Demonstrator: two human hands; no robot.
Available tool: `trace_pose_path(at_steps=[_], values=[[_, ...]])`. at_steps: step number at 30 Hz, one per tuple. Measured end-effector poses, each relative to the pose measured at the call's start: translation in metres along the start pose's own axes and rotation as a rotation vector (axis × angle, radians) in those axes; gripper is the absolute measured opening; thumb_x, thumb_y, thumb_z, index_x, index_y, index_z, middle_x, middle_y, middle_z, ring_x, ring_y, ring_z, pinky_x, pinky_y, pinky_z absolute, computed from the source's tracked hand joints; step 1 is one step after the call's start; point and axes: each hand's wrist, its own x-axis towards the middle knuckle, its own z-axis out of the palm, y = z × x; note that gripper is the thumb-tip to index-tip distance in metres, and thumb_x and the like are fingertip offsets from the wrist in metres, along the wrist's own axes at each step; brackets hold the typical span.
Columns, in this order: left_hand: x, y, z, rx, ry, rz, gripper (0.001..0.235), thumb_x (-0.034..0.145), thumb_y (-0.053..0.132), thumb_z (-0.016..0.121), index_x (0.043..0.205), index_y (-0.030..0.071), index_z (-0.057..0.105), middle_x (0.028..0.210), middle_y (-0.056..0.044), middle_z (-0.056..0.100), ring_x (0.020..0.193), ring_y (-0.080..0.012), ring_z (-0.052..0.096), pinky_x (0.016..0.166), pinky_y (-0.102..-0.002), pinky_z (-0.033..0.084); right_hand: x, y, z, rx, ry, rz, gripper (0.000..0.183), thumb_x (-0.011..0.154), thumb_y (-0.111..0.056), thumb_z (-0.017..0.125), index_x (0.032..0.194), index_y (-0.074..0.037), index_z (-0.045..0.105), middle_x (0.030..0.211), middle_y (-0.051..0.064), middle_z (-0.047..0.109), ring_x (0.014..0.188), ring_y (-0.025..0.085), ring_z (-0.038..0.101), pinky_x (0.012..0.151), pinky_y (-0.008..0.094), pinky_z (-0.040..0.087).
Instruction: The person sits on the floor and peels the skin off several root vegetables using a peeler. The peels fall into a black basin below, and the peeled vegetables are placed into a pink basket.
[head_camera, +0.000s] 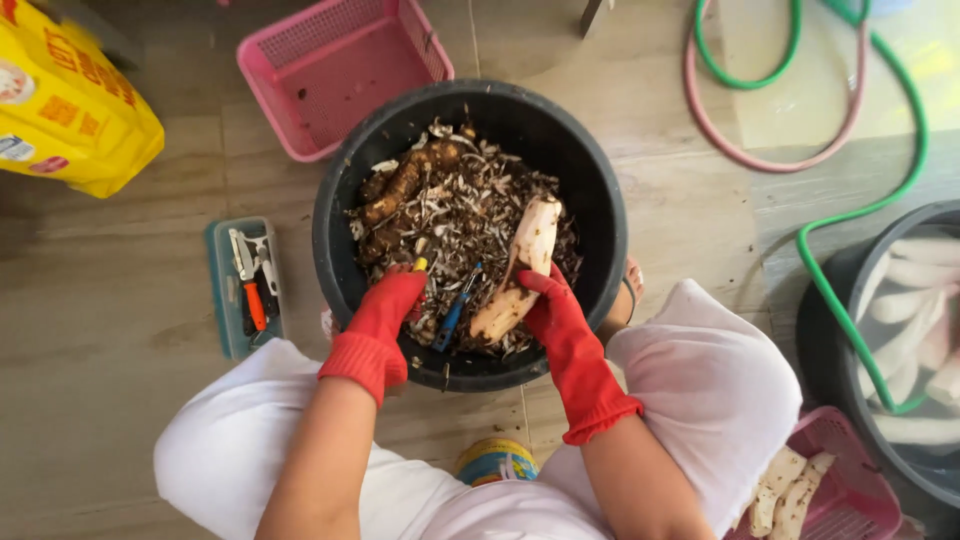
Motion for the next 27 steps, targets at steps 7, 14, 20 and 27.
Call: trace_pose_path(at_steps=[7, 14, 20, 27], values=[[-0.147, 0.050, -0.037, -0.868, -0.199, 0.318, 0.052, 0.090, 0.030, 0.062, 0.140, 0.014, 0.059, 0.080, -0.014, 0.069, 0.056, -0.0198, 0.062, 0.057, -0.041, 0.066, -0.070, -0.046, 0.057, -0.234, -0.128, -0.197, 0.058, 0.064, 0.009, 0.077, 0.117, -0.011, 0.066, 0.100, 0.014, 0.070, 0.088, 0.032, 0.070, 0.080, 0.047, 0.059], [-0.233, 0.080, -0.054, -0.900, -0.347, 0.843, 0.057, 0.095, 0.030, 0.074, 0.138, 0.003, 0.050, 0.095, -0.022, 0.073, 0.083, -0.0273, 0.076, 0.082, -0.045, 0.066, -0.100, -0.074, 0.072, -1.027, -0.189, -0.640, 0.092, 0.045, -0.020, 0.102, 0.129, -0.014, 0.065, 0.105, 0.010, 0.069, 0.102, 0.024, 0.064, 0.093, 0.041, 0.051], [-0.206, 0.117, -0.060, -0.755, -0.288, 0.970, 0.047, 0.097, 0.031, 0.066, 0.135, 0.005, 0.057, 0.100, -0.024, 0.074, 0.070, -0.0256, 0.076, 0.064, -0.038, 0.068, -0.100, -0.119, 0.081, -1.390, -0.221, -0.816, 0.084, 0.055, -0.018, 0.093, 0.131, -0.008, 0.058, 0.114, 0.025, 0.066, 0.114, 0.046, 0.062, 0.101, 0.056, 0.048], [-0.265, 0.134, -0.093, -0.677, -0.100, 0.912, 0.066, 0.096, 0.051, 0.064, 0.142, 0.005, 0.053, 0.072, -0.017, 0.069, 0.057, -0.0219, 0.072, 0.060, -0.032, 0.065, -0.074, -0.153, 0.104, -1.478, -0.242, -0.854, 0.080, 0.052, -0.020, 0.092, 0.126, -0.021, 0.062, 0.109, 0.008, 0.070, 0.110, 0.032, 0.067, 0.096, 0.047, 0.052]])
